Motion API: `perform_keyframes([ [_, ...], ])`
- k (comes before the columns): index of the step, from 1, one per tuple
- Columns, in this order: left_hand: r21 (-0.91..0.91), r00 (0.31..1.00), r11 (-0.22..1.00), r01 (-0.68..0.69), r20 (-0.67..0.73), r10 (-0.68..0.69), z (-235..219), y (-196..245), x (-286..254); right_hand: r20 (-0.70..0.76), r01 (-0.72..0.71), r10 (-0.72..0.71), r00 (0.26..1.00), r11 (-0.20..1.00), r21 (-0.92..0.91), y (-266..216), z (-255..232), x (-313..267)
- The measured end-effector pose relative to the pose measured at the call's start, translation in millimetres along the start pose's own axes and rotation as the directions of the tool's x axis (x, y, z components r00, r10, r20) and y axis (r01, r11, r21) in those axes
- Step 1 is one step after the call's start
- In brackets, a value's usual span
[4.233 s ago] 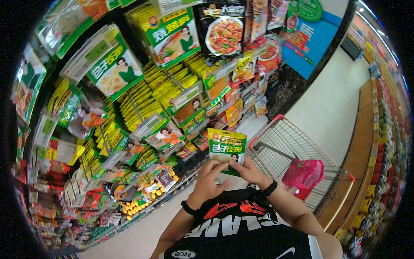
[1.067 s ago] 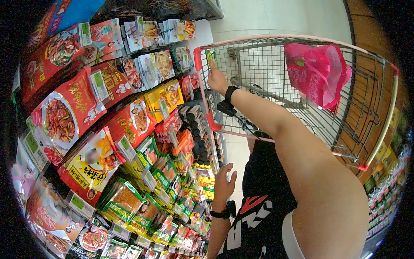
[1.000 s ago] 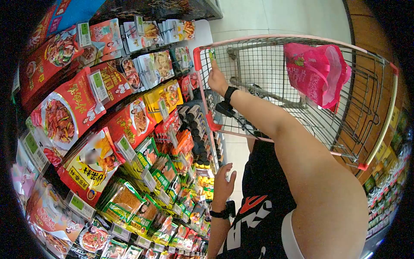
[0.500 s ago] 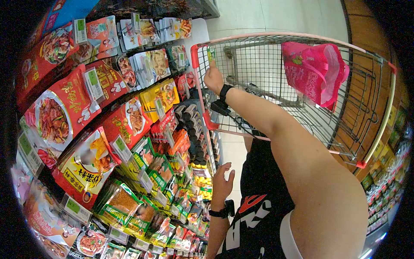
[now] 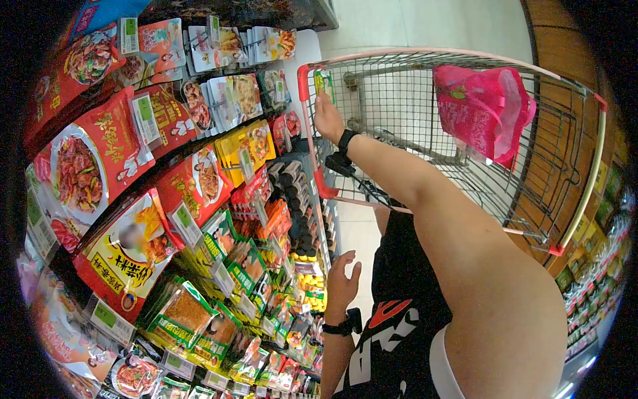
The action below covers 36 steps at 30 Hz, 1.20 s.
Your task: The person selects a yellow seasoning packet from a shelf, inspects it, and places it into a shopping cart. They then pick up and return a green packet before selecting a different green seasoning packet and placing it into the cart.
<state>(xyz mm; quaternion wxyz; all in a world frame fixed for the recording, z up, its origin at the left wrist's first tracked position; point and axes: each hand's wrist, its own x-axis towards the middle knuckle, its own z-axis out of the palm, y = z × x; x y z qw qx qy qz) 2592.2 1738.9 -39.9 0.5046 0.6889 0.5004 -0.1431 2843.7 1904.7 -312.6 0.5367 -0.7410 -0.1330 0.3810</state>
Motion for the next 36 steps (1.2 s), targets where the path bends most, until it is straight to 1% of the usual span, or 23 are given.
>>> perform_keyframes([
  [2,-0.001,1.0,1.0,0.013,0.009,-0.013,0,-4,-2,-0.009,0.022,-0.022,1.0,1.0,0.007,2,2,-1],
  [5,0.006,1.0,1.0,0.002,-0.002,-0.002,-1,-6,-3,0.038,-0.107,0.106,0.994,0.993,0.039,4,6,0],
  [8,0.012,1.0,1.0,-0.004,-0.016,0.004,-1,-11,-6,0.05,-0.085,0.082,0.995,0.995,0.051,2,5,0],
  [11,0.003,1.0,1.0,0.006,-0.029,-0.006,0,-14,-10,0.085,-0.089,0.078,0.993,0.988,0.13,5,6,5],
  [12,-0.002,0.999,1.0,0.009,-0.033,-0.009,0,-15,-11,0.11,-0.101,0.081,0.991,0.975,0.2,12,9,9],
  [15,0.007,0.999,1.0,0.02,-0.031,-0.019,-1,-15,-12,0.14,-0.036,0.004,0.99,0.973,0.226,29,7,23],
  [18,0.006,0.999,1.0,0.006,-0.033,-0.006,0,-19,-12,0.188,-0.093,0.039,0.981,0.953,0.287,30,0,32],
  [21,-0.015,0.999,1.0,0.003,-0.036,-0.003,1,-18,-14,0.168,-0.122,0.074,0.983,0.948,0.295,25,-6,31],
  [22,-0.022,0.999,1.0,0.018,-0.026,-0.019,2,-19,-14,0.143,-0.09,0.06,0.988,0.973,0.212,23,-7,30],
  [24,-0.033,0.999,0.998,0.052,-0.006,-0.053,3,-23,-17,0.098,-0.031,0.027,0.995,0.999,0.04,36,-10,32],
  [27,-0.021,0.999,0.999,0.045,-0.015,-0.046,5,-25,-22,0.107,-0.128,0.145,0.984,0.98,-0.154,43,-27,34],
  [28,-0.024,0.999,0.999,0.043,-0.021,-0.043,6,-26,-24,0.126,-0.156,0.159,0.979,0.987,-0.035,41,-34,32],
  [31,-0.031,0.999,1.0,-0.002,-0.035,0.001,10,-31,-24,0.115,-0.25,0.267,0.957,0.957,-0.145,15,-63,16],
  [32,-0.036,0.999,0.999,-0.032,-0.04,0.03,12,-34,-24,0.003,-0.285,0.287,0.958,0.954,-0.089,32,-62,14],
  [34,-0.039,0.996,0.996,-0.082,-0.041,0.08,15,-38,-23,0.197,-0.388,0.416,0.888,0.907,-0.163,26,-92,11],
  [35,-0.036,0.994,0.994,-0.101,-0.038,0.1,15,-39,-23,0.167,-0.328,0.346,0.923,0.936,-0.129,59,-98,16],
  [36,-0.034,0.992,0.992,-0.122,-0.039,0.12,14,-41,-23,0.201,-0.395,0.402,0.893,0.916,-0.078,43,-109,5],
])
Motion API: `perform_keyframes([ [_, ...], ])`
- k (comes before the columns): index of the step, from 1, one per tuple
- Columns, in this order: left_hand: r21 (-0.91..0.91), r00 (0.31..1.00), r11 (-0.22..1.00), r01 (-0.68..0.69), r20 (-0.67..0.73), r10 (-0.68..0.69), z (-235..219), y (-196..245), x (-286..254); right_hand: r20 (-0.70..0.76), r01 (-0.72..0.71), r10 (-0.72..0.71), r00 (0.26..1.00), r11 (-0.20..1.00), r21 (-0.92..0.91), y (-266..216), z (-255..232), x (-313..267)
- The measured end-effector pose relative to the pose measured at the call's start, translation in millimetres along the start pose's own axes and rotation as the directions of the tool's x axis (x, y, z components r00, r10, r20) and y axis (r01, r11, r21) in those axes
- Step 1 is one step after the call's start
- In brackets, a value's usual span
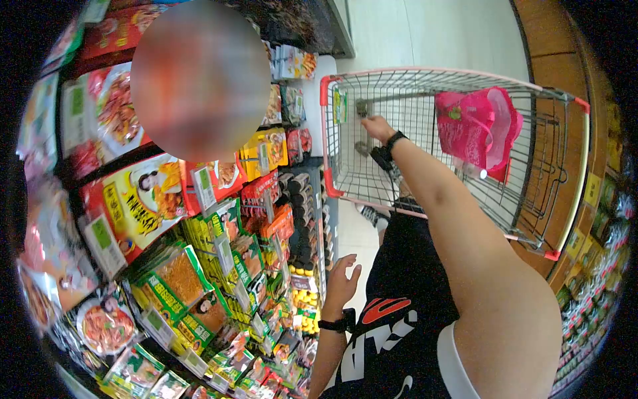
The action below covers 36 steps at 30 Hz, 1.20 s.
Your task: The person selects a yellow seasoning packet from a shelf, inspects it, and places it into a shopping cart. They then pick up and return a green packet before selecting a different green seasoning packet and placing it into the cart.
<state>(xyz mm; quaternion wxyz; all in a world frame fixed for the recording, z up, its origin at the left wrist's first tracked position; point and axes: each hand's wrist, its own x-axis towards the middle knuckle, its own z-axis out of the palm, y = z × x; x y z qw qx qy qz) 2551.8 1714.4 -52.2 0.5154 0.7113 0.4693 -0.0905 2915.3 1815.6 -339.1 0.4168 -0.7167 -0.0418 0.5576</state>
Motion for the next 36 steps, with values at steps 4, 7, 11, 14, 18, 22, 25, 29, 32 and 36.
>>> perform_keyframes([
  [4,0.031,0.994,0.995,-0.092,-0.049,0.093,-12,-7,-4,0.064,0.007,-0.02,0.998,0.981,0.192,-25,-35,-63],
  [7,0.014,0.982,0.988,-0.152,-0.115,0.153,-17,-28,-13,0.078,0.201,-0.219,0.973,0.961,0.19,-48,-50,-118],
  [11,0.054,0.947,0.971,-0.234,-0.213,0.24,-31,-58,-34,0.264,0.405,-0.439,0.859,0.897,0.175,-93,-21,-208],
  [14,0.003,0.945,0.976,-0.217,-0.249,0.211,-44,-68,-60,0.417,0.512,-0.563,0.714,0.826,0.237,-159,47,-333],
  [18,0.103,0.922,0.954,-0.282,-0.245,0.299,-44,-92,-84,0.69,0.538,-0.634,0.35,0.739,0.406,-215,126,-458],
  [22,0.156,0.892,0.934,-0.322,-0.281,0.355,-44,-112,-105,0.787,0.414,-0.607,0.111,0.748,0.519,-243,205,-548],
  [25,0.148,0.878,0.945,-0.293,-0.35,0.327,-55,-113,-139,0.794,0.235,-0.606,0.05,0.779,0.581,-253,255,-583],
  [29,0.034,0.833,0.956,-0.291,-0.482,0.27,-39,-156,-167,0.83,0.042,-0.554,-0.067,0.829,0.557,-256,308,-617],
  [32,-0.029,0.827,0.963,-0.268,-0.519,0.215,-26,-197,-187,0.874,0.028,-0.476,-0.097,0.877,0.48,-239,349,-644],
  [36,-0.107,0.838,0.975,-0.197,-0.535,0.11,-7,-235,-211,0.931,-0.117,-0.347,0.115,0.926,0.36,-219,403,-654],
])
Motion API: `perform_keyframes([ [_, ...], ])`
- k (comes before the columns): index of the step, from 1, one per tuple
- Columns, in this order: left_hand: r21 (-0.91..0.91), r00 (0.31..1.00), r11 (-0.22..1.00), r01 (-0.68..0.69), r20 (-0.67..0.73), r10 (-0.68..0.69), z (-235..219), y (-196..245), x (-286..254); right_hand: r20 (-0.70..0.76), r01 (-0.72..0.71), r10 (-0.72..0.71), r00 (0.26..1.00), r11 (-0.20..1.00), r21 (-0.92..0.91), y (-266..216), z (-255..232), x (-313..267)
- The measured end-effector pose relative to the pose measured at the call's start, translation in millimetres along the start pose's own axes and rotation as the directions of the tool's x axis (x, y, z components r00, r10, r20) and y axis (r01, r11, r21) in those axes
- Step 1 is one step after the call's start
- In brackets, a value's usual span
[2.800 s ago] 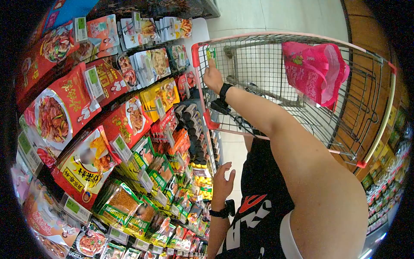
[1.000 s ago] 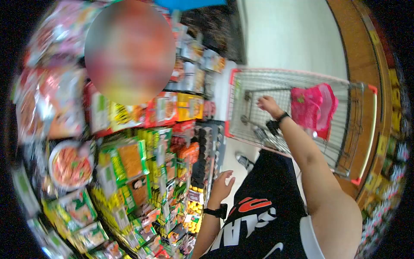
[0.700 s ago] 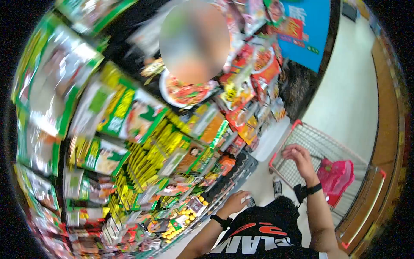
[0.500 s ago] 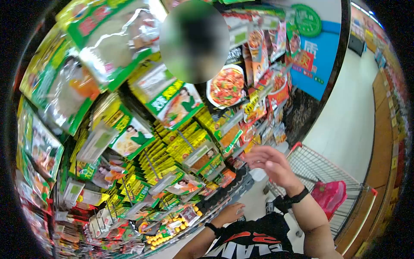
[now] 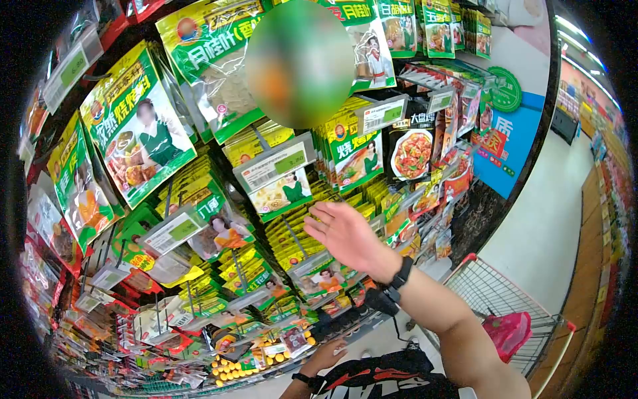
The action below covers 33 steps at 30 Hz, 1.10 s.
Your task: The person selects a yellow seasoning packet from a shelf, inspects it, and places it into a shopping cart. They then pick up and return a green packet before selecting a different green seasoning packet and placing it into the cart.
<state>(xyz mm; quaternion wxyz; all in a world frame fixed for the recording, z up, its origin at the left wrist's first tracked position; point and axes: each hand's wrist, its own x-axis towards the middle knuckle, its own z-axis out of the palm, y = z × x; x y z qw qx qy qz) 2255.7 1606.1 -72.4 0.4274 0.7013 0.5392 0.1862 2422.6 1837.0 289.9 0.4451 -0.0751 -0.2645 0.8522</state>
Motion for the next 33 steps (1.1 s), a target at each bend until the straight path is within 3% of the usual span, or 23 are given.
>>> perform_keyframes([
  [2,-0.006,0.999,0.999,0.049,-0.012,-0.049,-7,-1,-11,-0.129,-0.008,0.018,0.991,0.997,0.073,9,7,20],
  [7,-0.067,0.995,0.997,0.045,-0.088,-0.051,-19,20,-21,-0.054,-0.013,0.023,0.998,0.984,0.18,30,-7,40],
  [9,-0.088,0.997,0.996,0.031,-0.074,-0.038,-6,0,-15,-0.175,0.003,0.033,0.984,0.979,0.202,32,9,31],
  [13,0.008,1.0,1.0,-0.006,-0.001,0.006,5,-22,-14,-0.123,0.014,0.013,0.992,0.976,0.218,40,5,31],
  [17,0.027,0.998,0.999,-0.039,0.049,0.037,-17,2,-12,-0.061,0.069,-0.057,0.997,0.97,0.232,37,10,14],
  [22,0.093,0.995,0.994,-0.052,0.086,0.044,-30,25,-4,-0.04,0.049,-0.041,0.998,0.975,0.216,21,14,2],
  [25,0.135,0.988,0.987,-0.087,0.137,0.068,-21,20,2,0.11,-0.01,-0.016,0.994,0.972,0.236,8,10,0],
  [28,0.156,0.985,0.983,-0.091,0.156,0.067,-21,28,12,-0.003,0.145,-0.145,0.989,0.989,0.024,0,23,-16],
  [33,0.068,0.987,0.989,-0.132,0.1,0.125,-19,46,15,-0.006,0.367,-0.372,0.928,0.919,-0.144,4,22,-47],
])
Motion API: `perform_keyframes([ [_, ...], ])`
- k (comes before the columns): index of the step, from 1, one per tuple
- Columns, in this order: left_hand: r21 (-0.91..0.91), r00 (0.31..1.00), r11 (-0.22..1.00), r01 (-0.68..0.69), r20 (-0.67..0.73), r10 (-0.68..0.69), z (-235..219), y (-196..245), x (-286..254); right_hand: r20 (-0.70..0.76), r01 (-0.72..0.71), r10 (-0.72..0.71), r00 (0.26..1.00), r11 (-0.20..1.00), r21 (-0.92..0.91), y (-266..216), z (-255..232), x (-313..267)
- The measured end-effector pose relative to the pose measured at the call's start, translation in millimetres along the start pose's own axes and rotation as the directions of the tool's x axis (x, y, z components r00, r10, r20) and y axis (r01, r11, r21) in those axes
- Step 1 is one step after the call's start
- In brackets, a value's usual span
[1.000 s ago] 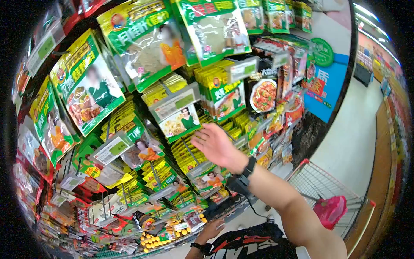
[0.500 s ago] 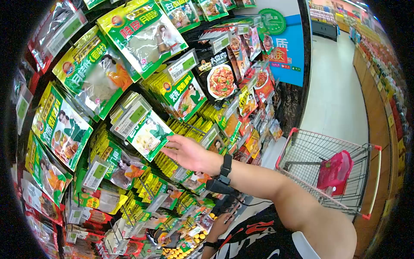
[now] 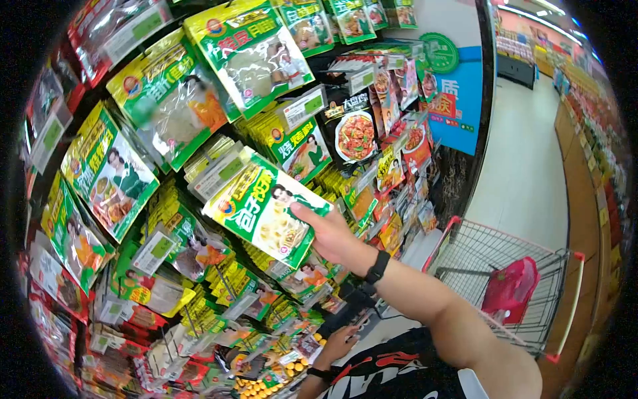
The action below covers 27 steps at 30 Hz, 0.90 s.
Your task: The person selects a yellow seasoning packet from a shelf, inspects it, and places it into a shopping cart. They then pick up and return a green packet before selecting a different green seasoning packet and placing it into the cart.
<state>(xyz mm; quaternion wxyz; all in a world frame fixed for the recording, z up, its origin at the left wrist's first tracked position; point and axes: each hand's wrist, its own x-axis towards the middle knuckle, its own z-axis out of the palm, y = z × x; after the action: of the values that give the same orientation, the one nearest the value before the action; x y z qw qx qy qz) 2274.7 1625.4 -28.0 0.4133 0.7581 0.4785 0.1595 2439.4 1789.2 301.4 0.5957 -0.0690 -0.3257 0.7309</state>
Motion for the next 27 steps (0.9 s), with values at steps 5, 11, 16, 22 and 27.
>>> perform_keyframes([
  [5,-0.145,0.983,0.983,-0.113,-0.16,0.089,-33,47,1,-0.141,0.037,-0.05,0.989,0.996,-0.087,3,-15,-31],
  [11,-0.401,0.876,0.826,-0.396,-0.434,0.209,-111,146,15,-0.282,0.162,-0.271,0.92,0.92,-0.356,19,-25,-88],
  [16,-0.478,0.805,0.7,-0.53,-0.543,0.239,-113,167,31,-0.216,0.173,-0.313,0.925,0.852,-0.494,24,-54,-127],
  [22,-0.469,0.82,0.766,-0.439,-0.559,0.127,-108,187,36,-0.294,0.055,-0.223,0.929,0.871,-0.488,9,-80,-164],
  [27,-0.442,0.849,0.794,-0.417,-0.501,0.167,-101,182,44,-0.385,-0.073,-0.259,0.886,0.742,-0.666,-1,-104,-182],
])
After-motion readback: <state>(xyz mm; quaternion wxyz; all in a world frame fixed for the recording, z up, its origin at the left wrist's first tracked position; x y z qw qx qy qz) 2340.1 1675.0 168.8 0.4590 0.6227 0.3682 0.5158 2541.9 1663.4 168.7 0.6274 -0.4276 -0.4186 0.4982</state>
